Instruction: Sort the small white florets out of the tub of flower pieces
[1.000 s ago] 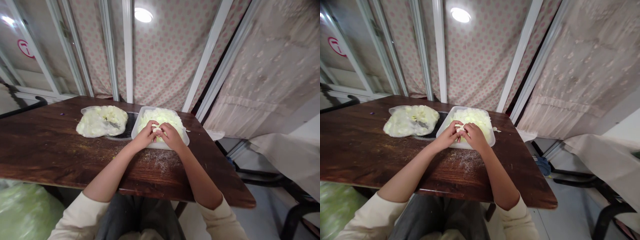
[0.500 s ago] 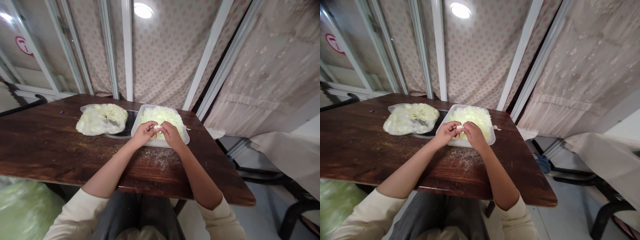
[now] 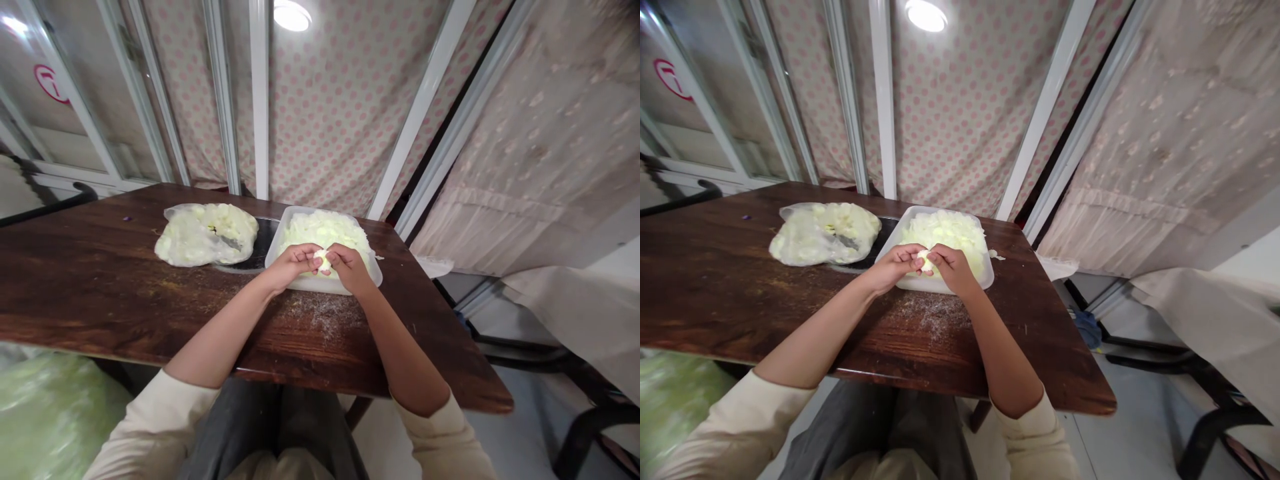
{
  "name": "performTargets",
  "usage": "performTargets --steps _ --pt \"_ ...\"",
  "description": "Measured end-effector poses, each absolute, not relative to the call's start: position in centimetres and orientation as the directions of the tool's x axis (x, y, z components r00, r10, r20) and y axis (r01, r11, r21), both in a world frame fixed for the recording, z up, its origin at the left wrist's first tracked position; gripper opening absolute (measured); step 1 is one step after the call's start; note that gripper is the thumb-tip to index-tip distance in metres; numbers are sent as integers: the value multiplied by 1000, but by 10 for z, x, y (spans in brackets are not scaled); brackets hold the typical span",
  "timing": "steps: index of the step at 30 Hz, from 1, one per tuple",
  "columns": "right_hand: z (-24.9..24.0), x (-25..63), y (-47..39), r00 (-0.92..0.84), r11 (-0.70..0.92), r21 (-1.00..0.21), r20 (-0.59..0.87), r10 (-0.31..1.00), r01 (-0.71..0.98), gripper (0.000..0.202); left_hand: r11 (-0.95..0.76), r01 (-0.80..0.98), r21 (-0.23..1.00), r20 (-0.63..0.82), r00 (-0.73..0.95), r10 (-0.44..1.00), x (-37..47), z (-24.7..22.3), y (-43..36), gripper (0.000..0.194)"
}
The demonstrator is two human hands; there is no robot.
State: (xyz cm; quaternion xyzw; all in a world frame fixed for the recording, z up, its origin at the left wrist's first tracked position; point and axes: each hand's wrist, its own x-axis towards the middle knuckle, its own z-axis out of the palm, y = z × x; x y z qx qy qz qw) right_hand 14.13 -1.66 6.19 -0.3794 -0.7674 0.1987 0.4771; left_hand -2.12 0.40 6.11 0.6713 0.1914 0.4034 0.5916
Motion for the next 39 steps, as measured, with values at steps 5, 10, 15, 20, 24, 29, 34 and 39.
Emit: performTargets --steps 5,10,15,20,24,29,34,39 --pt "61 139 -15 -254 595 -717 538 803 363 44 -214 -208 954 299 645 703 -23 62 6 27" --pt "60 140 -12 -269 575 -753 510 817 319 44 -279 -209 937 348 633 692 -21 61 7 23" --pt "58 139 -10 -298 557 -787 482 824 266 44 -258 -206 944 330 596 732 -19 57 7 27" --pt "54 138 -8 -341 481 -852 398 852 207 41 -186 -180 966 251 482 840 -13 55 6 32" --pt "58 138 -10 -341 498 -829 404 849 255 41 -317 -115 942 329 513 793 -12 56 3 32" --pt "61 136 -11 -346 465 -851 371 862 244 37 -488 -35 872 430 532 730 -14 56 1 31" --pt "56 138 -5 -331 484 -829 390 860 280 35 -510 204 836 362 493 791 -15 61 -2 29" --pt "52 141 1 -279 526 -788 452 847 320 32 -517 337 787 397 366 842 -14 63 -2 28"
